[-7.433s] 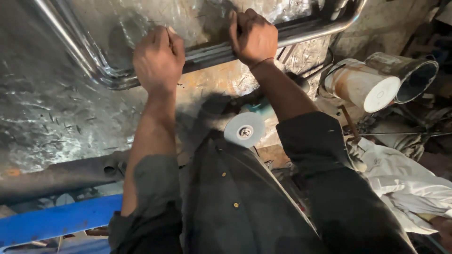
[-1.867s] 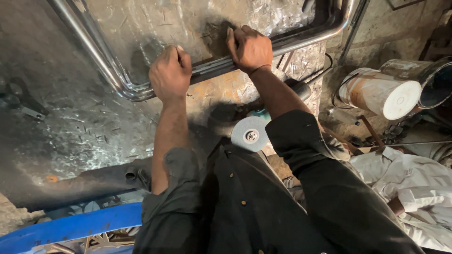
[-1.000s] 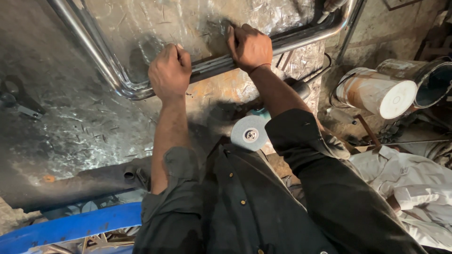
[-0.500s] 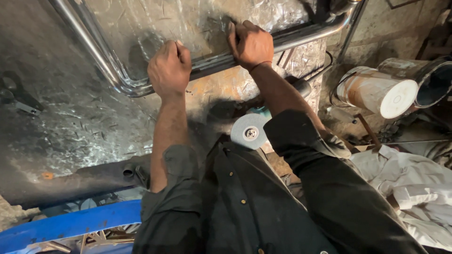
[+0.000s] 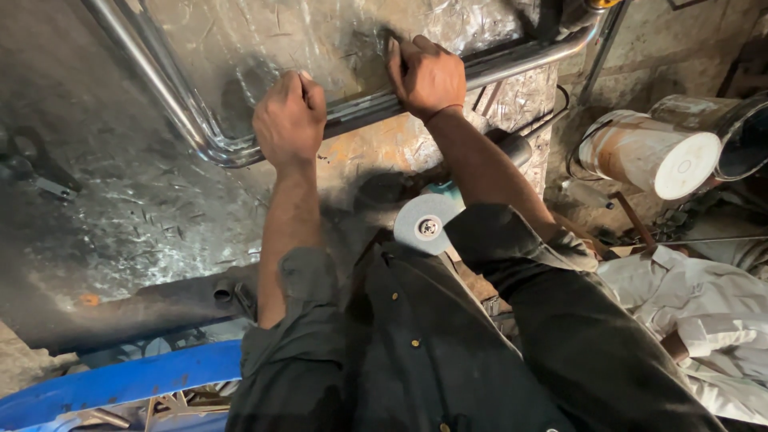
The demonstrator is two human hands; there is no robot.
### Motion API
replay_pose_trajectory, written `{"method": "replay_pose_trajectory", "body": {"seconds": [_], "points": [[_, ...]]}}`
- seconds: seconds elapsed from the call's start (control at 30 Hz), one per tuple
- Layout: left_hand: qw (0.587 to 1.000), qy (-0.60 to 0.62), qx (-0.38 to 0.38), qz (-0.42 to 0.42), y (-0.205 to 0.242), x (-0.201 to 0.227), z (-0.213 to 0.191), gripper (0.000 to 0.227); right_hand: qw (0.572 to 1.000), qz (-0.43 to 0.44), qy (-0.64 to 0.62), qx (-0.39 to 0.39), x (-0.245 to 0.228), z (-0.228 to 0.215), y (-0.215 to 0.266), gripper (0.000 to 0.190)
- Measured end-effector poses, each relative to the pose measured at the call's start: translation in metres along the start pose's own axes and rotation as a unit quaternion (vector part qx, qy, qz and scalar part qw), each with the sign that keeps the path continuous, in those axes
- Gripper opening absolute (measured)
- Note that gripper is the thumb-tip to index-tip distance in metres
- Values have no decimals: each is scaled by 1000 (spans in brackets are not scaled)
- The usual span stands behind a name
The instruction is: Sanding and drilling a rectangular metal frame in a workshop.
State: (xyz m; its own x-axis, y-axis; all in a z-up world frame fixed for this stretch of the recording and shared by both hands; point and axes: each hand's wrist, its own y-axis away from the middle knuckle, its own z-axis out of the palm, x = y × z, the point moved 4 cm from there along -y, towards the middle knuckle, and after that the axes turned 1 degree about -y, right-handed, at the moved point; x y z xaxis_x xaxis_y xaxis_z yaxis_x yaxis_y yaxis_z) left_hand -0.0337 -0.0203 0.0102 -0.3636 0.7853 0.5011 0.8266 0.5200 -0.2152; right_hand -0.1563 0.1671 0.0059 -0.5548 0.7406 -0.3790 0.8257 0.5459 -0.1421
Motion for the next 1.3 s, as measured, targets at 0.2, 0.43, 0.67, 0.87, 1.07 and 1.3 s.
{"method": "replay_pose_trajectory", "body": {"seconds": [0.2, 0.43, 0.67, 0.87, 1.07, 1.3], "points": [[1000, 7, -13, -6, 0, 0, 0, 21, 1000, 7, 9, -7, 2, 4, 0, 36], [1000, -10, 8, -11, 1, 0, 0, 23, 1000, 4, 16, -8, 1, 2, 1, 36], [999, 40, -10, -3, 8, -14, 8, 18, 1000, -1, 5, 19, -4, 0, 1, 34], [998, 59, -11, -28, 9, -18, 16, 20, 998, -47, 24, 28, 15, 16, 5, 36], [995, 86, 16, -51, 9, -19, 17, 21, 995, -64, 78, 11, 20, 21, 4, 42], [994, 87, -3, -72, 11, -18, 23, 24, 994, -35, 106, -5, 25, 24, 4, 49]]}}
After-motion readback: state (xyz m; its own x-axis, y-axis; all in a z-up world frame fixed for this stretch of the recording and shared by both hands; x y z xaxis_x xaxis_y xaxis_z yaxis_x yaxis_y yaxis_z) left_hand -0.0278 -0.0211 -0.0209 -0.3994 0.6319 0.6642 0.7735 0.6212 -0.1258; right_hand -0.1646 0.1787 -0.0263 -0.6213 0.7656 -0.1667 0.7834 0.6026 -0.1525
